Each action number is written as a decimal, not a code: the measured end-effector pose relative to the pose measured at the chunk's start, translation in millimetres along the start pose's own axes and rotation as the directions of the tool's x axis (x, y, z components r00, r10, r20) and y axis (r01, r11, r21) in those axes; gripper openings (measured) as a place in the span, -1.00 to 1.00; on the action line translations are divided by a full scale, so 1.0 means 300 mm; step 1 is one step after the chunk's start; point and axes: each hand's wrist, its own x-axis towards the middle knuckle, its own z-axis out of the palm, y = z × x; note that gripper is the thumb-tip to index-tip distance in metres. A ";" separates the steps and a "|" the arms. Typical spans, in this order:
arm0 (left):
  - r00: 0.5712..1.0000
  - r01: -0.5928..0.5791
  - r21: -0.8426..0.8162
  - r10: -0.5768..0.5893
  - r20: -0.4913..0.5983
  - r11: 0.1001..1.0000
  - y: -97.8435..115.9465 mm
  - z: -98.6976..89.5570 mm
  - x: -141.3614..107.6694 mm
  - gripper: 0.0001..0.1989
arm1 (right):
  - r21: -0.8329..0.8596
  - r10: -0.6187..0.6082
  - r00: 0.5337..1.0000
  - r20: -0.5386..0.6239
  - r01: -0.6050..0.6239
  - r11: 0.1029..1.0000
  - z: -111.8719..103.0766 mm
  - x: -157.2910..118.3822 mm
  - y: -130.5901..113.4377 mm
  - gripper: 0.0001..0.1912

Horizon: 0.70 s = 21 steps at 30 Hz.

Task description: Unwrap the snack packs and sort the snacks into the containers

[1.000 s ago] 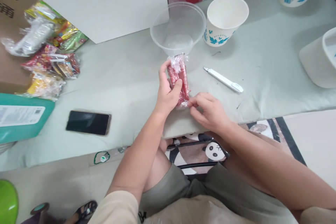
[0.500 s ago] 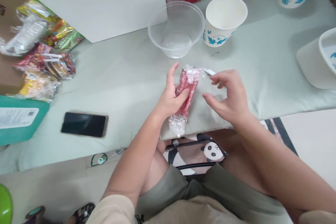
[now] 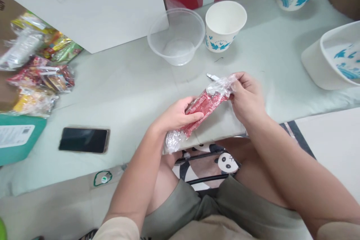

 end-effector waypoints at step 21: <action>0.828 -0.289 -0.119 0.186 -0.529 0.950 -0.039 0.028 0.050 -0.50 | 0.042 0.072 0.879 0.471 -0.103 0.994 0.097 -0.112 0.022 -0.45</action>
